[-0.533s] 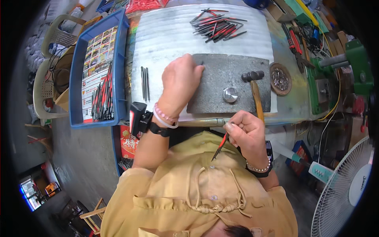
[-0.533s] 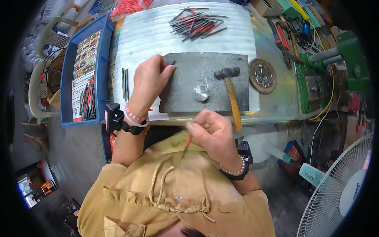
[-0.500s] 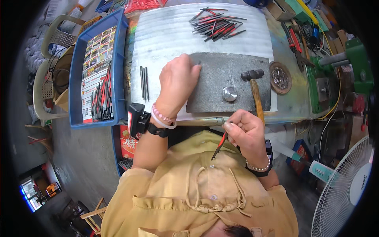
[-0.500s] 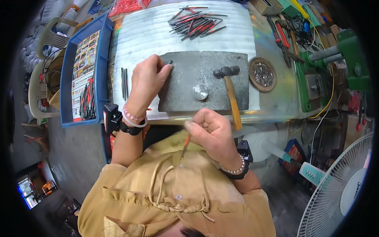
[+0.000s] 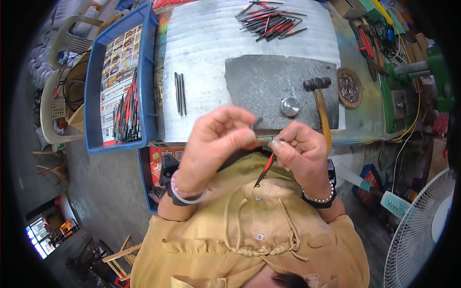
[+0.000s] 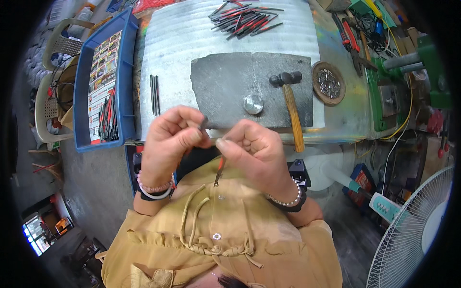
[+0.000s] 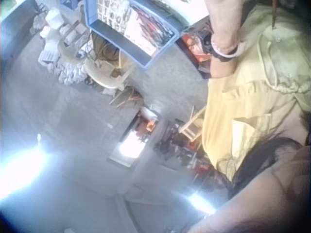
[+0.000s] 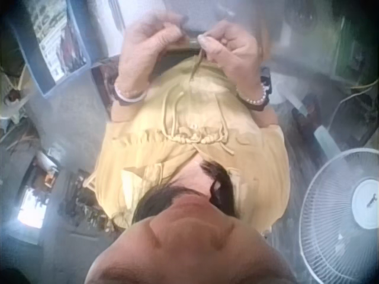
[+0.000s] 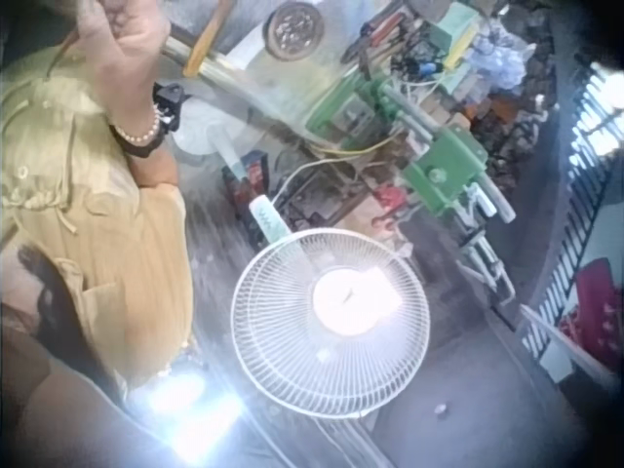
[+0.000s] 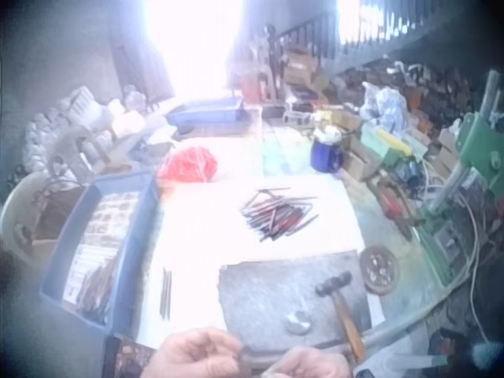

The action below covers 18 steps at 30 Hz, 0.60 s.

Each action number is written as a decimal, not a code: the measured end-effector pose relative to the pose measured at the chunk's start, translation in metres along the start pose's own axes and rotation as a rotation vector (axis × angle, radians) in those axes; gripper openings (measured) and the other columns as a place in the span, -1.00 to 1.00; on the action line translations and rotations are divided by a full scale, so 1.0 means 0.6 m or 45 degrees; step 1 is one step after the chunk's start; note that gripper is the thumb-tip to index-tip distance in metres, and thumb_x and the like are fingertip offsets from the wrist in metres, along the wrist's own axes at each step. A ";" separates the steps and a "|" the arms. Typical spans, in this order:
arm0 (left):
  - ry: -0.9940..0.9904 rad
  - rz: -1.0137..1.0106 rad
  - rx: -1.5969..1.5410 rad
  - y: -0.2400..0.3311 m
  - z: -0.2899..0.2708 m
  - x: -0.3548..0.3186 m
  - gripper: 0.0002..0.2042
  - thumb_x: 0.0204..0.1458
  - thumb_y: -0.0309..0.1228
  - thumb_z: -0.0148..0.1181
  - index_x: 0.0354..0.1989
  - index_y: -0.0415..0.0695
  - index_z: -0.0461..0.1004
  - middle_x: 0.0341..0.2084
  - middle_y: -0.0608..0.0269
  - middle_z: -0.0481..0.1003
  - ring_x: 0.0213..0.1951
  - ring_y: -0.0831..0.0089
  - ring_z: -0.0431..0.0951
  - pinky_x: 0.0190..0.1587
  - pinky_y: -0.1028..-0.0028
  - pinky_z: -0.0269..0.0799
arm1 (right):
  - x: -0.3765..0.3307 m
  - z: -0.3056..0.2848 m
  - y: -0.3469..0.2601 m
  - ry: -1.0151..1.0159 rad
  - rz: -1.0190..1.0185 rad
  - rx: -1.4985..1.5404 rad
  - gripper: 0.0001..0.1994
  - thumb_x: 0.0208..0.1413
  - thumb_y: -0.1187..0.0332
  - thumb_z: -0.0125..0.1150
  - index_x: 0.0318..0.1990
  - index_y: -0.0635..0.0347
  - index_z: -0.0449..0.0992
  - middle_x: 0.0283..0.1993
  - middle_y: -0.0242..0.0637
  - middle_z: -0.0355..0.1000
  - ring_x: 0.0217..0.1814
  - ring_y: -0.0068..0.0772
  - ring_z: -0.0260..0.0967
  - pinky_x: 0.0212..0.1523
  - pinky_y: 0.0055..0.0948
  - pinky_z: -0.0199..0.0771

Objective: The person repeatedly picks up small metal rods with red tips from a blue tray, places them on a metal anvil, and strikes them with a hammer. The person occasionally inspects the rods and places them on the table.

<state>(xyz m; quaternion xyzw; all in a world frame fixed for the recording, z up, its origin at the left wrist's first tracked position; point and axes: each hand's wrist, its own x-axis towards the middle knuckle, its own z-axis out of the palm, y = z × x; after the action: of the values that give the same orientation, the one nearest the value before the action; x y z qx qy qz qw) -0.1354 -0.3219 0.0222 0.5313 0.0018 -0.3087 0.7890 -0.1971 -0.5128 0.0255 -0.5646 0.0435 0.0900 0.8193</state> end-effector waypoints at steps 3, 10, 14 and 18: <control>-0.137 -0.121 -0.174 -0.011 0.007 -0.012 -0.85 0.13 -0.58 0.20 -0.16 -0.30 0.44 -0.35 0.26 0.55 -0.30 0.61 0.55 -0.22 0.61 0.48 | 0.005 0.013 0.004 0.040 -0.083 -0.139 -0.92 0.18 0.50 0.20 -0.33 0.29 0.44 -0.44 -0.41 0.47 -0.44 -0.80 0.33 -0.44 -0.73 0.33; -0.144 0.039 -0.096 -0.031 0.002 -0.020 -0.85 0.11 -0.58 0.23 -0.22 -0.30 0.39 -0.34 0.27 0.53 -0.27 0.64 0.54 -0.24 0.62 0.47 | 0.007 0.032 0.012 0.179 -0.332 -0.570 -0.89 0.12 0.50 0.28 -0.39 0.29 0.46 -0.58 -0.40 0.46 -0.59 -0.79 0.32 -0.58 -0.68 0.27; -0.130 0.115 0.113 -0.030 0.003 -0.025 -0.84 0.09 -0.57 0.26 -0.26 -0.30 0.39 -0.38 0.27 0.56 -0.28 0.65 0.56 -0.30 0.64 0.47 | 0.002 0.035 0.008 0.193 -0.412 -0.698 -0.89 0.10 0.51 0.29 -0.40 0.29 0.47 -0.60 -0.41 0.43 -0.60 -0.79 0.31 -0.59 -0.67 0.26; -0.159 0.158 0.253 -0.026 0.005 -0.028 -0.84 0.08 -0.56 0.28 -0.30 -0.28 0.39 -0.45 0.28 0.58 -0.31 0.69 0.55 -0.35 0.65 0.47 | -0.001 0.034 0.007 0.195 -0.441 -0.697 -0.88 0.10 0.52 0.29 -0.41 0.28 0.45 -0.62 -0.44 0.39 -0.60 -0.81 0.27 -0.59 -0.68 0.24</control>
<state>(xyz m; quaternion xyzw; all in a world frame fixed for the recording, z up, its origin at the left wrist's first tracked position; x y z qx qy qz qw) -0.1575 -0.3203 0.0162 0.5855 -0.1107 -0.2902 0.7488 -0.1995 -0.4922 0.0291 -0.7679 -0.0175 -0.0849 0.6347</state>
